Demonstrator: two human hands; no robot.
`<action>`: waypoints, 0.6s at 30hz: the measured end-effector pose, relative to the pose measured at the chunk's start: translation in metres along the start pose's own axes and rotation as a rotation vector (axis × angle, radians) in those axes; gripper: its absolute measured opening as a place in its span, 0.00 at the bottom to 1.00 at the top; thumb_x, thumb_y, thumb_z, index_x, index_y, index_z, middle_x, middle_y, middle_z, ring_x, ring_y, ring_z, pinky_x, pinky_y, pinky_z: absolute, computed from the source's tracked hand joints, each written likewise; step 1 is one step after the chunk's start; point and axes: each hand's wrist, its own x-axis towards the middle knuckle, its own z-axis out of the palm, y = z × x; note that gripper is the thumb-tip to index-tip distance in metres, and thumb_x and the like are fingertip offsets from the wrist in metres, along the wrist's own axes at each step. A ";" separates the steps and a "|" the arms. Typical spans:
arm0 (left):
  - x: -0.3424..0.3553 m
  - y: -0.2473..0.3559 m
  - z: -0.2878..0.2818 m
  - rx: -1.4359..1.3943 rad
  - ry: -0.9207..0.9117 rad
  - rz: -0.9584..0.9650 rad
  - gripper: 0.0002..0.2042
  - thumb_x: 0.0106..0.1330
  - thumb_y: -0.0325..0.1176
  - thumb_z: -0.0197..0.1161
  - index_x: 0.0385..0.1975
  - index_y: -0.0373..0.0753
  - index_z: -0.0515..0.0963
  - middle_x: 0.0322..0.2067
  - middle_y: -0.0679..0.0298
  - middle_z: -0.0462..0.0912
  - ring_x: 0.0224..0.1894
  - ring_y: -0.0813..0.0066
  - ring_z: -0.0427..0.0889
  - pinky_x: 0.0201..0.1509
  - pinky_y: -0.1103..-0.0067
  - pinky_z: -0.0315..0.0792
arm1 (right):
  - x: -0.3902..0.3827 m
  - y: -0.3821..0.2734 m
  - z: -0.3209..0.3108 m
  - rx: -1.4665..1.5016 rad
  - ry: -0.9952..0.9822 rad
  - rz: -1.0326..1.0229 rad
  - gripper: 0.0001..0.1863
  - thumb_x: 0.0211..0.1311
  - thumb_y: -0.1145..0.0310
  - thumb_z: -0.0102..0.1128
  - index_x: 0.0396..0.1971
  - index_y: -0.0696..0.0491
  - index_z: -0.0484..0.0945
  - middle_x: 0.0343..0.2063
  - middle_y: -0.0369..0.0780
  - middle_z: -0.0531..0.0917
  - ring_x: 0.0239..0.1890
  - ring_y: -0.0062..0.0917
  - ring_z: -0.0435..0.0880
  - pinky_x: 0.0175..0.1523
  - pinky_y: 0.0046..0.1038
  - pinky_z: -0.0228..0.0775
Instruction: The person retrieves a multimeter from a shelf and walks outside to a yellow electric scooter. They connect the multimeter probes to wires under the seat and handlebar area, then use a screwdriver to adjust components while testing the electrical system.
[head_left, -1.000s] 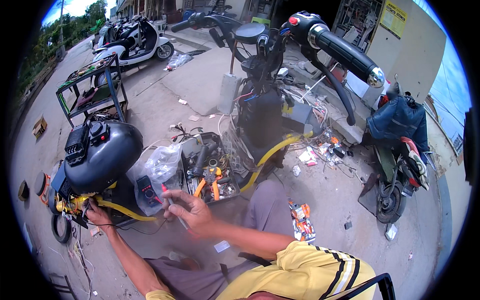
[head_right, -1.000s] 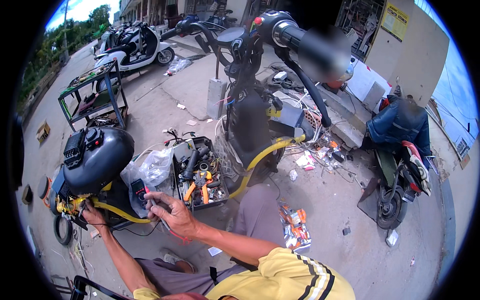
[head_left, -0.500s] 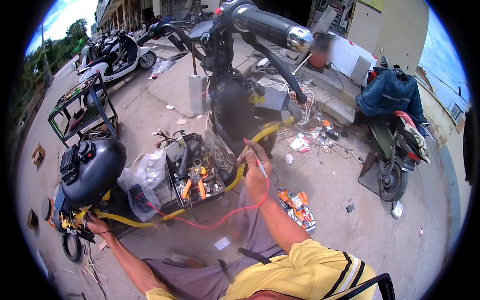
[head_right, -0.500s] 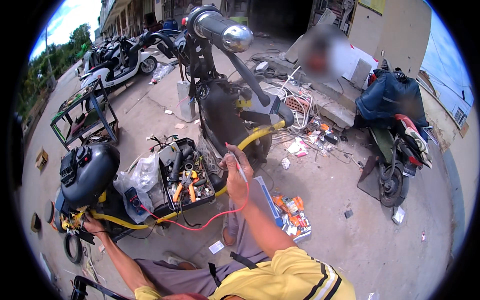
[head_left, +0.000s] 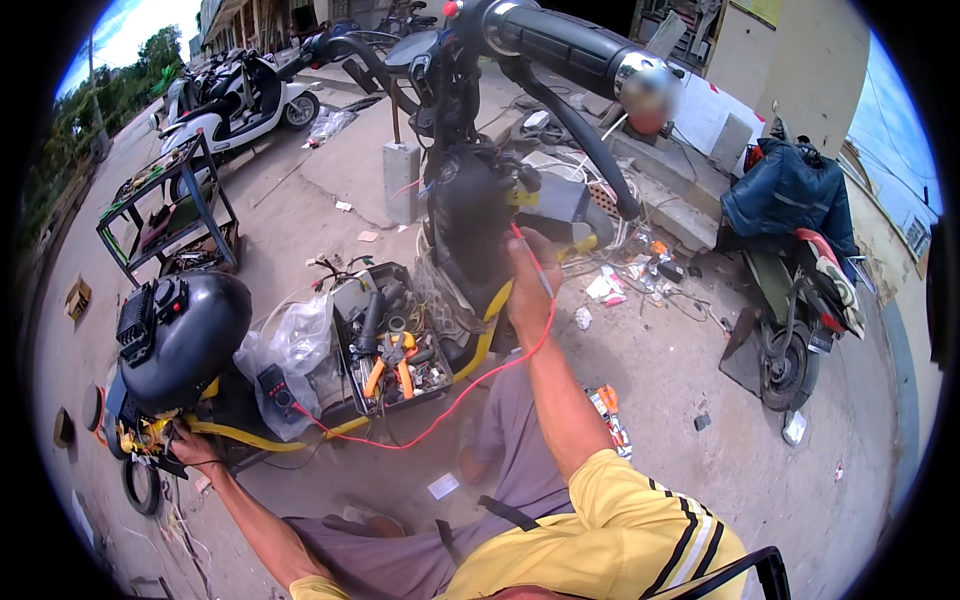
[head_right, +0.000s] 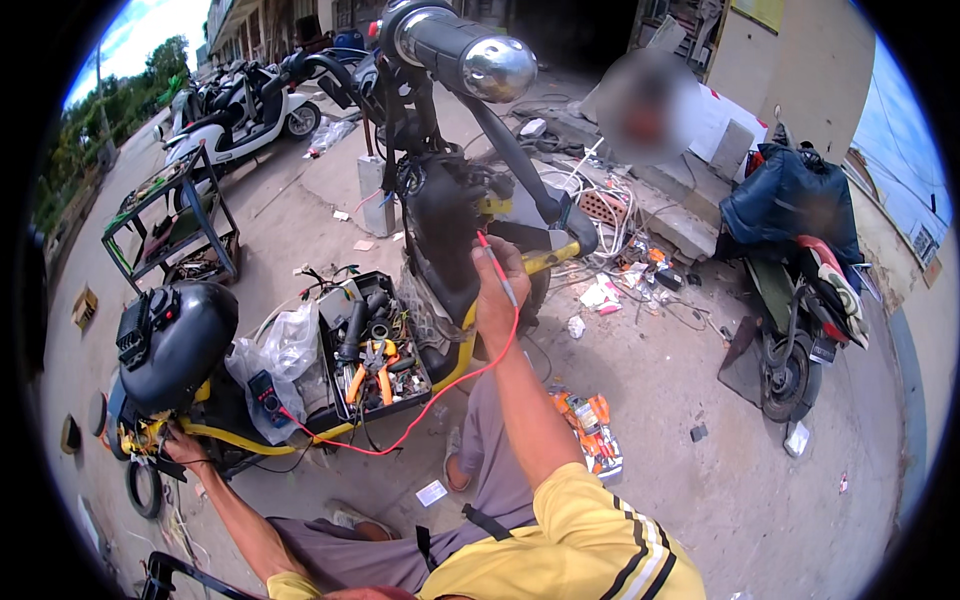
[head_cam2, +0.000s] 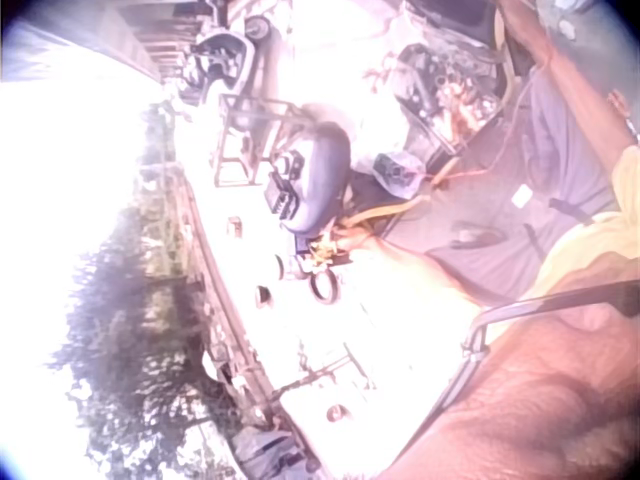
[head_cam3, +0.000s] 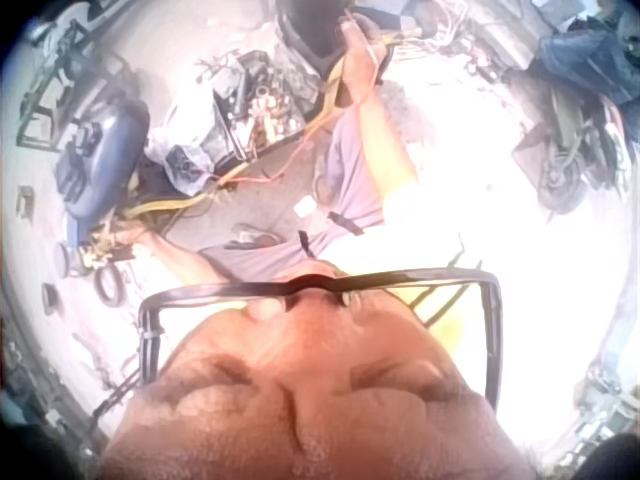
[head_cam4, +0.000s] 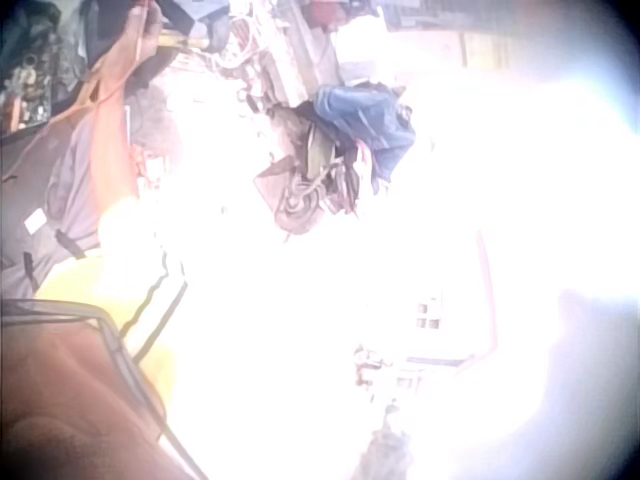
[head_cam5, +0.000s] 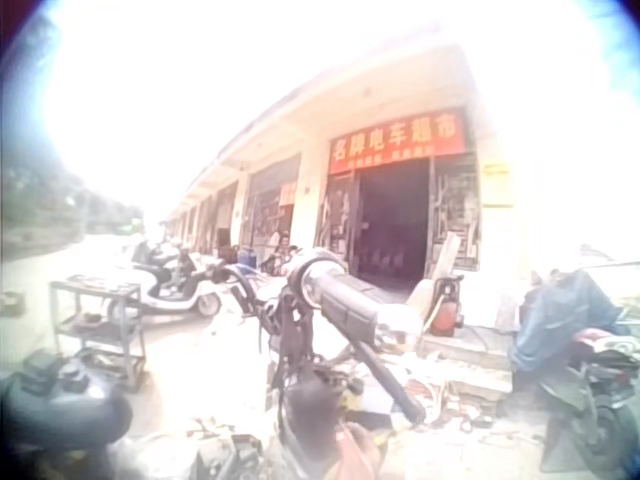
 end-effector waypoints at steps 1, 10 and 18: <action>0.001 -0.003 0.000 -0.008 0.007 0.006 0.18 0.79 0.40 0.57 0.48 0.26 0.79 0.43 0.47 0.86 0.42 0.52 0.82 0.52 0.66 0.73 | 0.001 0.001 0.000 -0.070 -0.007 -0.027 0.14 0.69 0.72 0.68 0.51 0.59 0.81 0.50 0.42 0.85 0.53 0.25 0.84 0.60 0.27 0.75; 0.004 -0.006 -0.005 0.060 -0.012 0.014 0.18 0.79 0.40 0.57 0.49 0.27 0.79 0.44 0.46 0.86 0.44 0.50 0.82 0.54 0.65 0.73 | 0.014 0.005 0.002 -0.259 -0.104 -0.290 0.09 0.67 0.77 0.67 0.45 0.59 0.80 0.61 0.46 0.78 0.62 0.31 0.79 0.65 0.30 0.71; 0.002 -0.001 -0.006 0.096 -0.010 -0.022 0.19 0.79 0.41 0.58 0.50 0.26 0.80 0.45 0.46 0.87 0.45 0.49 0.83 0.54 0.64 0.73 | 0.016 0.006 0.002 -0.303 -0.097 -0.231 0.11 0.68 0.75 0.66 0.48 0.58 0.78 0.61 0.48 0.80 0.61 0.30 0.79 0.64 0.30 0.72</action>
